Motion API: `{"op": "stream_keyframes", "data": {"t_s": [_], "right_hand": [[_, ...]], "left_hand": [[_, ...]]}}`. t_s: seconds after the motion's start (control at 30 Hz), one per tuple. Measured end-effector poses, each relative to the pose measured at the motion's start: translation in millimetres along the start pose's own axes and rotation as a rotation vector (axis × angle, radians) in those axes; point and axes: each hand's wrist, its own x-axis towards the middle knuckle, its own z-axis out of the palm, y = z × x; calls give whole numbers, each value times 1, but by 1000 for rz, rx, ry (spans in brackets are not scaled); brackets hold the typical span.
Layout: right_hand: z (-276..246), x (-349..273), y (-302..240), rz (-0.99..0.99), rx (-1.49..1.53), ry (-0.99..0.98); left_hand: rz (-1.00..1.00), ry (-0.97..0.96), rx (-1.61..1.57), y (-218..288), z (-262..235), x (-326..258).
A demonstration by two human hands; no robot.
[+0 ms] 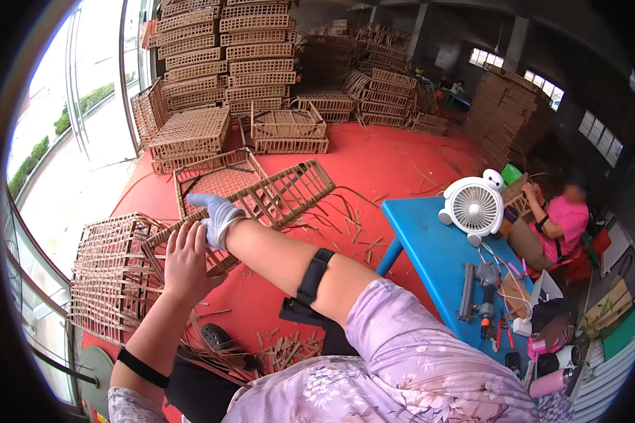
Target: Assembling a wicker or bamboo furniture frame using a pneumatic staple gun and weaving tools.
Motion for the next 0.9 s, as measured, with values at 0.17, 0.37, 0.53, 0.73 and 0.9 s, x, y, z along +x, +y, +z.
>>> {"op": "stream_keyframes", "data": {"t_s": [0.17,0.37,0.53,0.73,0.9], "right_hand": [[-4,50,-9,56,94,-9],[-13,-28,-17,-122,-391,-236],[-97,-89,-46,-218,-671,-111],[-210,-78,-70,-259,-1149,386],[-263,-22,-79,-250,-1078,445]], "left_hand": [[-81,139,-89,-8,11,13],[-141,163,-68,-43,64,5],[-271,-57,54,-82,98,-13],[-202,63,-127,-98,96,-10],[-170,109,-156,-91,82,-8]]}}
